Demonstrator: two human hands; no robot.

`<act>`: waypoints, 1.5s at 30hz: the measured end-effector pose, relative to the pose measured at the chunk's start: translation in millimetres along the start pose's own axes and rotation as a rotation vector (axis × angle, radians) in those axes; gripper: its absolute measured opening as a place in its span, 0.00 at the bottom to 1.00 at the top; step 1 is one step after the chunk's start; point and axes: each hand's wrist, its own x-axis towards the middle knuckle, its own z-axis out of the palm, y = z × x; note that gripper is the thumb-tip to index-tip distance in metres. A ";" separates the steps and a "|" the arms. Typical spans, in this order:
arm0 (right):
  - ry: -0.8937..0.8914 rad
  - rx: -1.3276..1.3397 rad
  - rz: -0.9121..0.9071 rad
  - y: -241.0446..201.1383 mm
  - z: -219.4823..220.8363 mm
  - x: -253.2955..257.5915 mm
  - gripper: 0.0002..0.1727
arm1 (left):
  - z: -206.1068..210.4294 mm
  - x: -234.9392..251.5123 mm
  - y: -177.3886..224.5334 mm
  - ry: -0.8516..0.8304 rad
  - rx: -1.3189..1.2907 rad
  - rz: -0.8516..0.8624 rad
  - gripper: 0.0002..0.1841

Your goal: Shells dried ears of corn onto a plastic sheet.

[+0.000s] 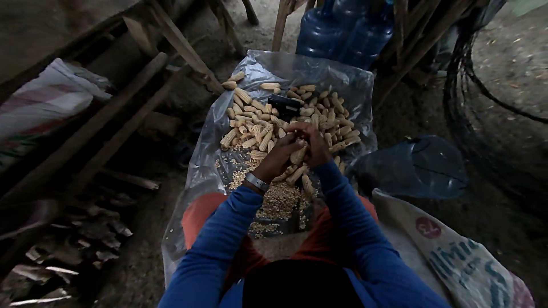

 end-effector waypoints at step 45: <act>0.123 0.112 0.191 1.8 18.4 -13.1 0.36 | 9.4 -10.7 0.9 0.091 0.104 0.011 0.13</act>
